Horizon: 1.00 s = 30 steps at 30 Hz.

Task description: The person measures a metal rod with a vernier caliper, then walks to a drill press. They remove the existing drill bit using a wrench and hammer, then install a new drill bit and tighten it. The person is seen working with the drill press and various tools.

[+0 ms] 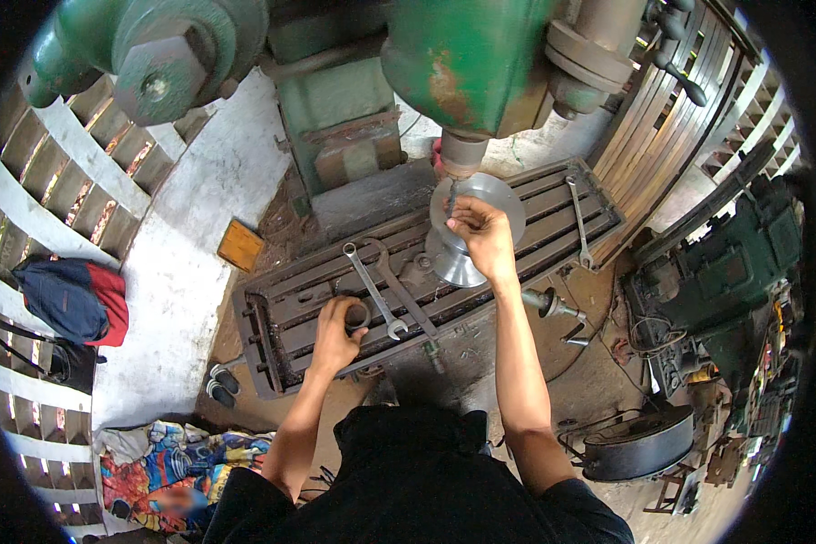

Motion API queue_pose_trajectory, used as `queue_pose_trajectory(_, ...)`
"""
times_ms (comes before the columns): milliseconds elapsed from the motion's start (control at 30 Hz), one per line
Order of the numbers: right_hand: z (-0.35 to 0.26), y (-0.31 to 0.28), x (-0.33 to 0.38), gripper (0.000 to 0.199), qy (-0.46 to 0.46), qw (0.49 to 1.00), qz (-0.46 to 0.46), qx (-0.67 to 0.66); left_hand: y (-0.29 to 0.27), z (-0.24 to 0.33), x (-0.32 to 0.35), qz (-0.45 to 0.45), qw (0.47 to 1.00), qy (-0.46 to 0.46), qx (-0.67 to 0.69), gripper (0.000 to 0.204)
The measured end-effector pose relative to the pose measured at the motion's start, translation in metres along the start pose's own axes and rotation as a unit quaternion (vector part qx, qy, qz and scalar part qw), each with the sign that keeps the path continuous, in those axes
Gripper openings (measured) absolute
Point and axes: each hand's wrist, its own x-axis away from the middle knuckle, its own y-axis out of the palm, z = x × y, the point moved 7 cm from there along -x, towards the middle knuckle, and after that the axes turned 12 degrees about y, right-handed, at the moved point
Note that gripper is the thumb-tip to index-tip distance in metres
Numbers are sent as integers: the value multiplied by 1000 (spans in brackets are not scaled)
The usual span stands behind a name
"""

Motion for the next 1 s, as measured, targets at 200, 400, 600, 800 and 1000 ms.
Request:
queue_pose_trajectory(200, -3, -4, 1, 33, 16, 999, -42, -9, -8, 26, -26, 96, 987, 30, 127, 74)
queue_pose_trajectory(400, -10, -6, -2, 23, 5, 999, -51, 3, -10, 79, -107, 107, 966, 127, 196, 76)
queue_pose_trajectory(600, -9, -7, -2, 23, -3, 999, -35, 5, -17, 112, -150, 39, 981, 144, 121, 81)
queue_pose_trajectory(800, -14, -8, -1, 23, -7, 1000, -28, 7, -15, 122, -164, 10, 984, 148, 96, 80)
queue_pose_trajectory(1000, -17, -9, 0, 21, -10, 1000, -20, 5, -12, 139, -181, -39, 982, 177, 46, 80)
